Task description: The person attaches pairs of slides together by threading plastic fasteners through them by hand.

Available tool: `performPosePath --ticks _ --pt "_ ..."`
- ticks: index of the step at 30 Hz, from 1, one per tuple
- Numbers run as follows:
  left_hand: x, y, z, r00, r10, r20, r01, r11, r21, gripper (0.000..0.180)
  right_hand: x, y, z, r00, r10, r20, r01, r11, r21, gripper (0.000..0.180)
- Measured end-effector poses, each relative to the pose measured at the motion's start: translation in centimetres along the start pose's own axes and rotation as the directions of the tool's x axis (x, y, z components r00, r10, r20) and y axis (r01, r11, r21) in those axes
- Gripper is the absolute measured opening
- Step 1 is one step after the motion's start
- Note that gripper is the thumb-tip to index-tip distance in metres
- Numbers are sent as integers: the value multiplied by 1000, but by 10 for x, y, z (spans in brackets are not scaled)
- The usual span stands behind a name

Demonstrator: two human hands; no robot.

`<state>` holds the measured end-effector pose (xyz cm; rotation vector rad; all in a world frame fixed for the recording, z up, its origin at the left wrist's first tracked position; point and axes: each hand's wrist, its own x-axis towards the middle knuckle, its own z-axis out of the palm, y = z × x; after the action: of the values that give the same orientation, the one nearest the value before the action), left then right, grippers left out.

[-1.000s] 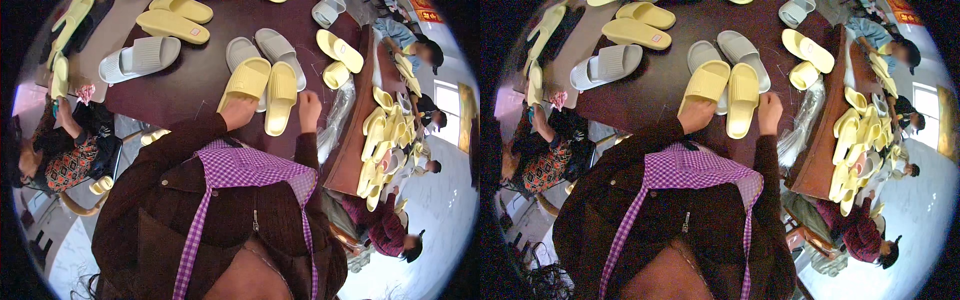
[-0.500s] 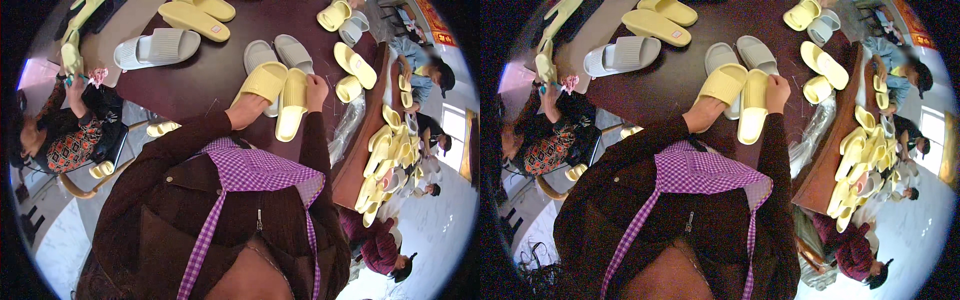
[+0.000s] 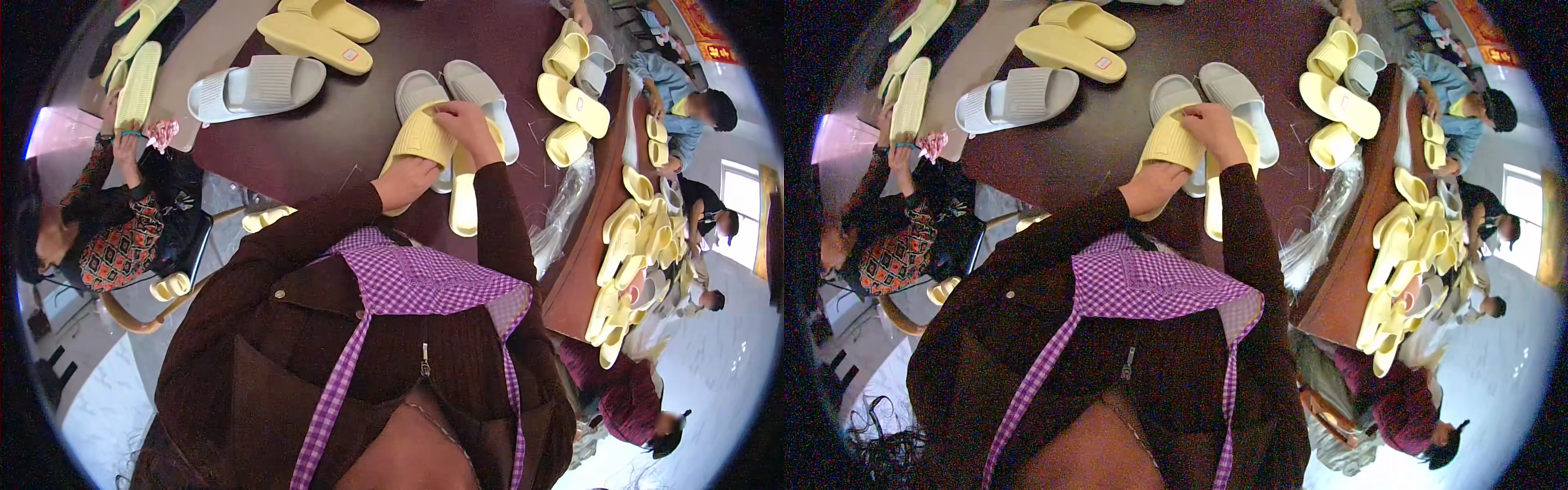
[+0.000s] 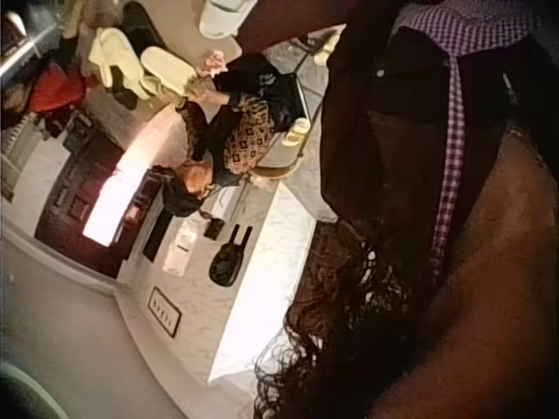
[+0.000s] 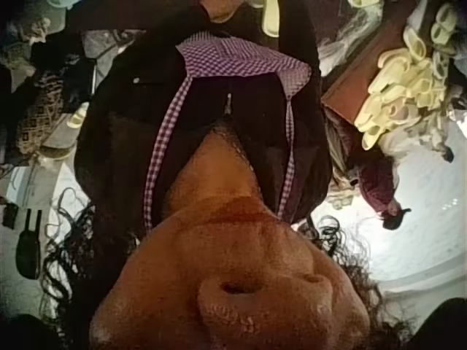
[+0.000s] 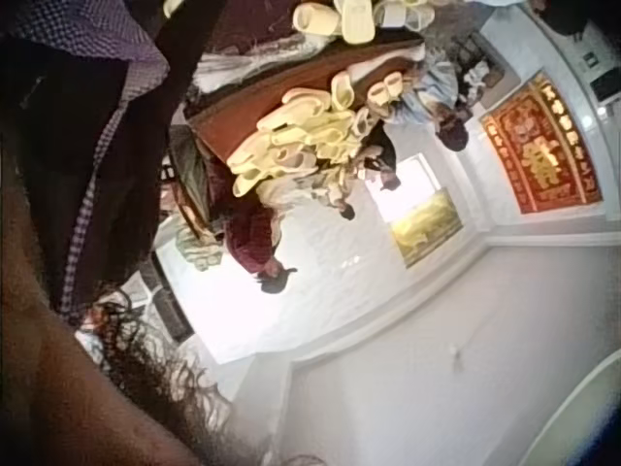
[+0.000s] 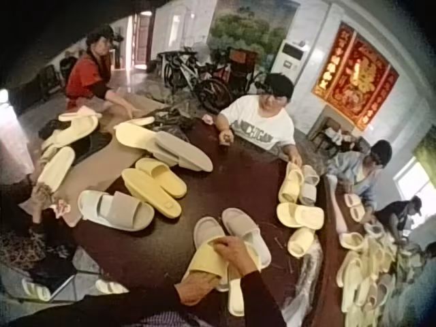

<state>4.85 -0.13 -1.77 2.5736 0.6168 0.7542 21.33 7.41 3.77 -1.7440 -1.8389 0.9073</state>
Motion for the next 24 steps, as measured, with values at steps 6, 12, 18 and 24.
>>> performPosePath --ticks 6,12,18,24 --pt "-3 -2 1 999 -21 49 22 1000 -2 33 3 -11 2 992 -36 121 18 989 149 24" --pt "-5 3 -7 999 -37 34 39 996 -85 33 -12 -14 2 992 83 -98 -52 957 285 21" --pt "-2 26 -66 943 -262 204 331 782 -528 33 -33 -4 -2 965 151 -215 -72 939 336 21" --pt "32 6 -86 767 -634 104 449 413 -793 28 -50 -30 -1 970 155 -188 -56 891 450 20"
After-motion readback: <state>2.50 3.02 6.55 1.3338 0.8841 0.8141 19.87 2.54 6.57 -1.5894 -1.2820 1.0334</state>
